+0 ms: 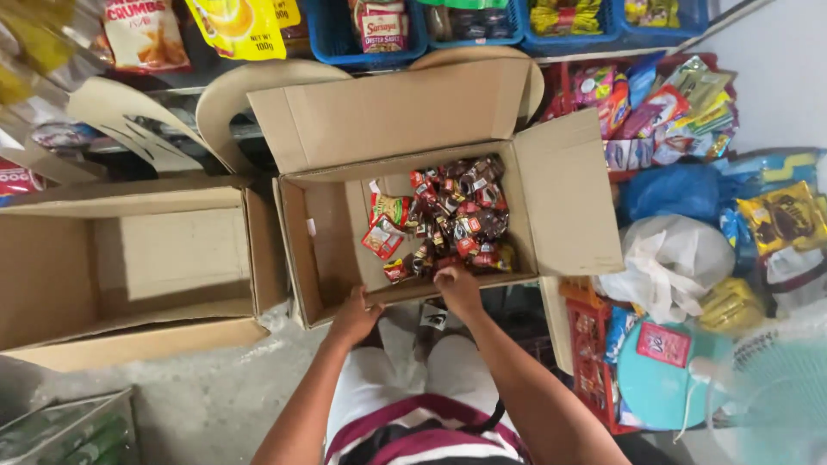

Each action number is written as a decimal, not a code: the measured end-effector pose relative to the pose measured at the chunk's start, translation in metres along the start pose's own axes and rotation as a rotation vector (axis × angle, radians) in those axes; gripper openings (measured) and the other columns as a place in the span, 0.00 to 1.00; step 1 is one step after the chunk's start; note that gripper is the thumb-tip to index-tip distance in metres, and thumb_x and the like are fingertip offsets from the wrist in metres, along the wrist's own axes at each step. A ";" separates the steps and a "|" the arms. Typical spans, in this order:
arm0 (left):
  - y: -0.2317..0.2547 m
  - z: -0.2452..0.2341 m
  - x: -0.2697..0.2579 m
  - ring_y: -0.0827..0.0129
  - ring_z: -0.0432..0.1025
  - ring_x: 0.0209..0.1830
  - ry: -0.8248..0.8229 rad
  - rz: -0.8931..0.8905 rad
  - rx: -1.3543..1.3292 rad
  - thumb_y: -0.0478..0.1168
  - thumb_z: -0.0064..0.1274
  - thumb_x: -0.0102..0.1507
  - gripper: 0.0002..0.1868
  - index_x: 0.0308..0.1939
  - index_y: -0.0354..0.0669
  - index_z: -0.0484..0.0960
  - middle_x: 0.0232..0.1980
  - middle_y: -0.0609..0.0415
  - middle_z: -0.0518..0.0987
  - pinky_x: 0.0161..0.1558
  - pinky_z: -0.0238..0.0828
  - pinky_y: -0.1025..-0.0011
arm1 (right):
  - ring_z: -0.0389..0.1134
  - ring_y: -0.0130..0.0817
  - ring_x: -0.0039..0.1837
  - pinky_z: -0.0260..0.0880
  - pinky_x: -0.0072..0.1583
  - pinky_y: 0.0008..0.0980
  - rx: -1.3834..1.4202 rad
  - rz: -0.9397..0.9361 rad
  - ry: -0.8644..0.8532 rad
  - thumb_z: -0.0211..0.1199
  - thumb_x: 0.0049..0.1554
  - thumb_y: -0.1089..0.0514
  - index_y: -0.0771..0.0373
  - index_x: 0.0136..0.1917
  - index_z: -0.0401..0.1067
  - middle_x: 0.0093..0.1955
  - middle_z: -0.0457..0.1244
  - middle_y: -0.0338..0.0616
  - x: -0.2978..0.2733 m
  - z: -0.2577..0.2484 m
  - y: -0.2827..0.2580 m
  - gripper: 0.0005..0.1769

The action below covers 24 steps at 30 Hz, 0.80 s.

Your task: Stocking grocery shelves by hanging individual product sachets from display hooks.

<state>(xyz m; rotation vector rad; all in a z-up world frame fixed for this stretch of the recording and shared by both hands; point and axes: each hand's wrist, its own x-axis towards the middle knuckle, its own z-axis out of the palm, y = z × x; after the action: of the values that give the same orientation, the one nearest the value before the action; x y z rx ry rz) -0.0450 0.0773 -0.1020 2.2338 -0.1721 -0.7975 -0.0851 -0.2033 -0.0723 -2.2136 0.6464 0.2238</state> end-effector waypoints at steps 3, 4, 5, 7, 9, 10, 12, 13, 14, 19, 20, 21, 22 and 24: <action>0.023 0.000 -0.017 0.42 0.75 0.58 -0.006 -0.192 -0.076 0.53 0.57 0.61 0.35 0.66 0.38 0.67 0.55 0.35 0.80 0.57 0.71 0.53 | 0.76 0.39 0.49 0.73 0.53 0.36 -0.009 0.027 -0.122 0.65 0.55 0.52 0.56 0.47 0.80 0.44 0.73 0.45 0.001 0.009 0.013 0.10; 0.019 0.009 -0.010 0.42 0.75 0.58 -0.018 -0.208 -0.081 0.53 0.57 0.61 0.35 0.66 0.38 0.67 0.55 0.35 0.80 0.57 0.71 0.53 | 0.76 0.39 0.49 0.73 0.53 0.36 -0.015 0.040 -0.136 0.65 0.55 0.52 0.56 0.47 0.80 0.44 0.73 0.45 0.008 0.012 0.017 0.10; 0.013 0.020 -0.008 0.43 0.76 0.55 0.058 -0.189 -0.105 0.52 0.57 0.61 0.33 0.65 0.38 0.70 0.53 0.36 0.81 0.54 0.73 0.54 | 0.76 0.39 0.50 0.73 0.53 0.36 0.002 0.018 -0.141 0.64 0.55 0.52 0.56 0.49 0.80 0.45 0.73 0.45 0.009 0.015 0.022 0.11; -0.003 0.043 -0.001 0.44 0.77 0.52 0.123 -0.197 -0.137 0.50 0.57 0.61 0.31 0.64 0.39 0.72 0.50 0.38 0.83 0.51 0.74 0.54 | 0.76 0.38 0.51 0.74 0.53 0.37 0.010 0.011 -0.168 0.64 0.55 0.52 0.57 0.51 0.79 0.46 0.73 0.45 0.009 0.022 0.036 0.12; -0.023 0.056 0.030 0.44 0.77 0.52 0.267 0.006 -0.105 0.48 0.58 0.64 0.25 0.59 0.37 0.76 0.51 0.37 0.83 0.53 0.74 0.54 | 0.74 0.39 0.53 0.72 0.55 0.37 -0.014 -0.073 -0.152 0.66 0.56 0.51 0.59 0.52 0.79 0.48 0.72 0.46 0.029 0.036 0.046 0.14; -0.023 0.053 0.046 0.44 0.77 0.52 0.282 0.002 -0.102 0.48 0.58 0.64 0.25 0.59 0.37 0.76 0.51 0.37 0.83 0.53 0.74 0.54 | 0.74 0.39 0.53 0.72 0.55 0.37 -0.011 -0.087 -0.160 0.66 0.56 0.51 0.59 0.52 0.79 0.48 0.72 0.46 0.040 0.044 0.047 0.14; -0.022 0.058 0.068 0.52 0.82 0.47 0.232 -0.171 -0.338 0.46 0.58 0.59 0.27 0.59 0.37 0.75 0.44 0.40 0.86 0.51 0.76 0.59 | 0.76 0.38 0.52 0.73 0.55 0.36 -0.031 0.023 -0.218 0.65 0.55 0.50 0.58 0.52 0.79 0.48 0.73 0.45 0.045 0.054 0.055 0.15; -0.036 0.071 0.082 0.52 0.82 0.47 0.223 -0.187 -0.339 0.46 0.58 0.59 0.27 0.59 0.37 0.75 0.44 0.40 0.86 0.51 0.76 0.59 | 0.76 0.38 0.52 0.73 0.55 0.36 -0.034 0.036 -0.231 0.65 0.55 0.50 0.58 0.52 0.79 0.48 0.73 0.45 0.050 0.066 0.069 0.15; -0.050 0.085 0.096 0.52 0.81 0.47 0.272 -0.203 -0.378 0.46 0.58 0.61 0.26 0.59 0.36 0.75 0.45 0.40 0.85 0.51 0.76 0.60 | 0.76 0.39 0.52 0.74 0.55 0.36 0.002 -0.001 -0.240 0.65 0.56 0.49 0.59 0.53 0.78 0.48 0.73 0.46 0.054 0.079 0.083 0.16; -0.154 0.161 0.207 0.52 0.79 0.49 0.408 -0.219 -0.309 0.47 0.63 0.62 0.24 0.55 0.35 0.79 0.46 0.40 0.84 0.51 0.75 0.61 | 0.75 0.44 0.53 0.73 0.55 0.40 0.044 0.024 -0.379 0.65 0.55 0.46 0.58 0.55 0.77 0.49 0.72 0.48 0.081 0.106 0.083 0.19; -0.184 0.184 0.236 0.52 0.77 0.50 0.410 -0.275 -0.439 0.47 0.59 0.64 0.26 0.58 0.34 0.74 0.48 0.40 0.81 0.53 0.73 0.61 | 0.73 0.47 0.55 0.72 0.56 0.42 -0.101 0.049 -0.390 0.66 0.54 0.44 0.56 0.57 0.77 0.52 0.71 0.50 0.083 0.113 0.086 0.21; -0.213 0.208 0.264 0.53 0.74 0.51 0.405 -0.328 -0.570 0.47 0.56 0.65 0.28 0.61 0.32 0.69 0.50 0.41 0.79 0.54 0.70 0.62 | 0.71 0.50 0.56 0.70 0.57 0.44 -0.248 0.078 -0.396 0.67 0.53 0.42 0.54 0.58 0.77 0.54 0.70 0.53 0.084 0.119 0.089 0.23; -0.227 0.218 0.290 0.53 0.74 0.51 0.400 -0.328 -0.571 0.47 0.56 0.65 0.28 0.61 0.32 0.69 0.50 0.41 0.79 0.54 0.70 0.62 | 0.71 0.50 0.56 0.70 0.57 0.44 -0.249 0.082 -0.395 0.67 0.53 0.42 0.54 0.58 0.77 0.54 0.70 0.53 0.091 0.123 0.088 0.23; -0.263 0.250 0.312 0.56 0.73 0.53 0.507 -0.393 -0.742 0.49 0.60 0.61 0.35 0.65 0.39 0.64 0.54 0.44 0.77 0.55 0.70 0.63 | 0.71 0.56 0.57 0.70 0.57 0.50 -0.409 -0.023 -0.454 0.62 0.58 0.38 0.54 0.61 0.75 0.55 0.70 0.54 0.085 0.129 0.090 0.25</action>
<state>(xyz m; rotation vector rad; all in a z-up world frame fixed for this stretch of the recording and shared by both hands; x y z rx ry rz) 0.0253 0.0043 -0.5693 1.6822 0.7128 -0.3632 -0.0530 -0.1879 -0.2472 -2.4284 0.3422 0.8842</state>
